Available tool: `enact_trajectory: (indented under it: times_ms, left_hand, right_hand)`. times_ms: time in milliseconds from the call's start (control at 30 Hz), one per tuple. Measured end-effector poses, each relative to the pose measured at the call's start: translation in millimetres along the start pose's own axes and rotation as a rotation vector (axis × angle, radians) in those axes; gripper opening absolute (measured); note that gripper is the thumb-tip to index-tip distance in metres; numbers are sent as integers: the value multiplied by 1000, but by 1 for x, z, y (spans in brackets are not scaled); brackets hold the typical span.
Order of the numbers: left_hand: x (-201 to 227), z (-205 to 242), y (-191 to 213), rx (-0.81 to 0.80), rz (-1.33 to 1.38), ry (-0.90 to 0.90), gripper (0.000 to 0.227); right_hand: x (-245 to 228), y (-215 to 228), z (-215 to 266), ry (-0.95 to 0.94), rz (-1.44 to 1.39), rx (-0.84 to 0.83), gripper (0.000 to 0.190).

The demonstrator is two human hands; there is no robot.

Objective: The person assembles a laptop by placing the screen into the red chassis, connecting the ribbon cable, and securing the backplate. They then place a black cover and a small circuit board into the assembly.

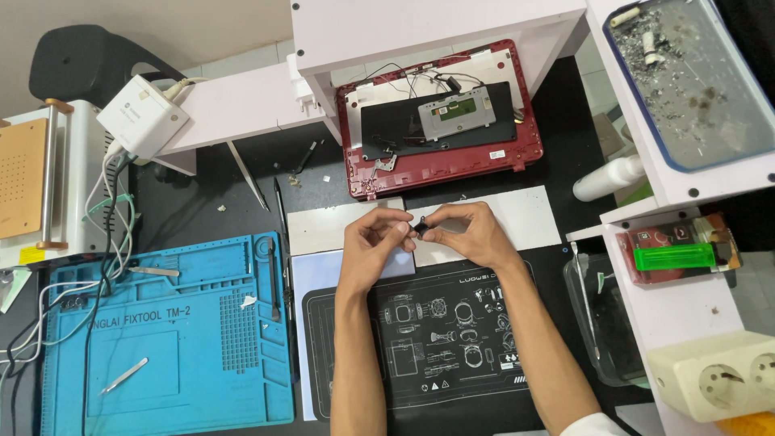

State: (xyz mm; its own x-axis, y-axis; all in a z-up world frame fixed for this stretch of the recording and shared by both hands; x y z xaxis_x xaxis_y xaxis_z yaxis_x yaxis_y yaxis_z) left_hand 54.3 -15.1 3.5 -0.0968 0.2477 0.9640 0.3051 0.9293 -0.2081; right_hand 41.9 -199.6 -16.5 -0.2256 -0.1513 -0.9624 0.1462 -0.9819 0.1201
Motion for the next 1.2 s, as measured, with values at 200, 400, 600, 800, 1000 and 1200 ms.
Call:
enact_trajectory:
  times_ms: [200,400,600,800,1000,1200]
  left_hand:
    - [2,0,-1,3,2,12,18]
    - [3,0,0,12,-17,4,18]
    - [-5,1,0,-5,-64,-8,18]
    - [0,5,3,75,-153,-43,17]
    - [11,8,54,415,-122,-320,17]
    - [31,7,77,556,-185,-333,19]
  right_hand:
    - [6,-1,-1,-48,5,-29,34]
    - [3,1,0,-23,34,-15,33]
    - [-9,-1,0,20,16,-27,32]
    - [-13,0,-1,13,103,60,30]
    - [-18,1,0,-30,13,49,21]
    - [-18,2,4,22,-70,32,18]
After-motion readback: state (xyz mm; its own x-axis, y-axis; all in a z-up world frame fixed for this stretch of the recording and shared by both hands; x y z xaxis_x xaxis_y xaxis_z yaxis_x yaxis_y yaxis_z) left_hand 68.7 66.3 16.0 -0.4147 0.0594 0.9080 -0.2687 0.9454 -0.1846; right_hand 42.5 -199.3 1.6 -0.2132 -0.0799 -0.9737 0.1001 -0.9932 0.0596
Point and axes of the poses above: each hand's wrist, its own z-axis away from the middle knuckle, its own y-axis out of the back of the hand, x = y × z, the point moved 7 cm from there along -z, towards the middle knuckle, and after that the axes turned 14 degrees about -y, right-handed, at the moved point
